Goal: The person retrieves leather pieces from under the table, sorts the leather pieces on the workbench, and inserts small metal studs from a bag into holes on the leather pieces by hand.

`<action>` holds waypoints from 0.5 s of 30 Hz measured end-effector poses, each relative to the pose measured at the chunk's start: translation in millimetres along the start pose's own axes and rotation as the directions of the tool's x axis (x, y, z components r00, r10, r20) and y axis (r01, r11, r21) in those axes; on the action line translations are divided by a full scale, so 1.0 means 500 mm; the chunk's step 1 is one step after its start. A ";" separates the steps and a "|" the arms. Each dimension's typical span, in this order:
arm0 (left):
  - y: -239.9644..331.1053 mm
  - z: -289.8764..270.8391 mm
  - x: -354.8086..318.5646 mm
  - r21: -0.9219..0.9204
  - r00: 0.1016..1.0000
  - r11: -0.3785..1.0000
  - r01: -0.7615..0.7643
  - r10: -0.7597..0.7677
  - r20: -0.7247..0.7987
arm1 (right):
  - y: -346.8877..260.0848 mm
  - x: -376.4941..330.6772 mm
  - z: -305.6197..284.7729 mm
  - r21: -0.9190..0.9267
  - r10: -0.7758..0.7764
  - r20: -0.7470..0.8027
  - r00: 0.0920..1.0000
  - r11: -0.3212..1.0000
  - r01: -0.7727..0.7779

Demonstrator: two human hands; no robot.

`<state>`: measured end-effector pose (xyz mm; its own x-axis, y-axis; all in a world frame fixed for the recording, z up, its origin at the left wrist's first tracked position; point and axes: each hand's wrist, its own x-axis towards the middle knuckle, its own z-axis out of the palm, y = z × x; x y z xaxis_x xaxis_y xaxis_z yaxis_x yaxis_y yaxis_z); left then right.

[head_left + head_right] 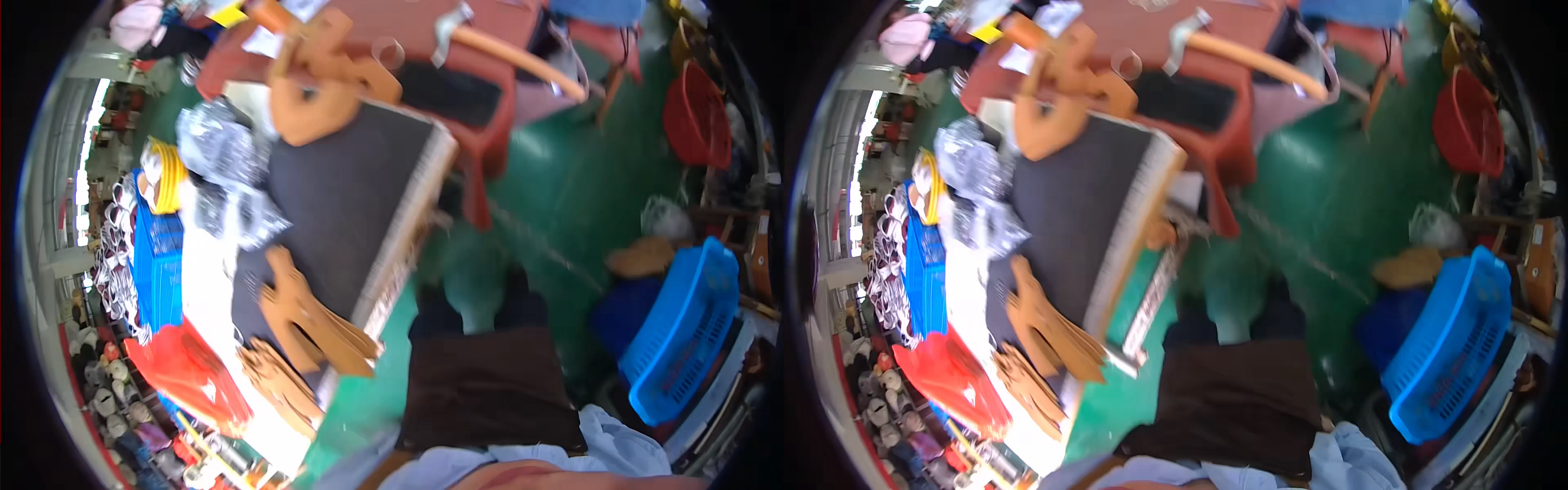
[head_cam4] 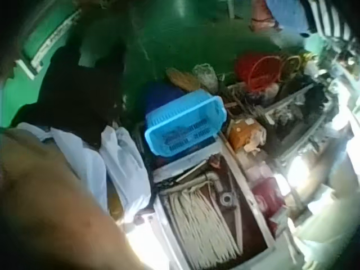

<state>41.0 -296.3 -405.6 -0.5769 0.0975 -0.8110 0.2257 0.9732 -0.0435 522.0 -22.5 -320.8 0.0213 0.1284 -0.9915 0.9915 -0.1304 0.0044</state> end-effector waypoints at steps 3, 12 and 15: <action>0.020 0.026 -0.020 0.317 0.994 0.941 -0.114 0.108 0.034 | 0.097 -0.060 0.058 0.016 0.050 0.062 0.997 0.999 -0.051; 0.382 -0.102 0.230 0.306 0.904 0.923 -0.231 0.320 -0.284 | 0.209 0.132 0.125 -0.214 -0.271 0.563 0.781 0.865 0.454; 0.518 -0.115 0.313 0.263 0.819 0.911 -0.316 0.402 -0.409 | 0.128 0.198 -0.039 -0.200 -0.276 0.692 0.668 0.815 0.544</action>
<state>-36.1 -17.1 -510.3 -0.7029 0.5567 -0.4427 0.5949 0.8013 0.0632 590.0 1.1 -415.9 -0.3485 -0.5582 -0.7530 0.8451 0.1604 -0.5100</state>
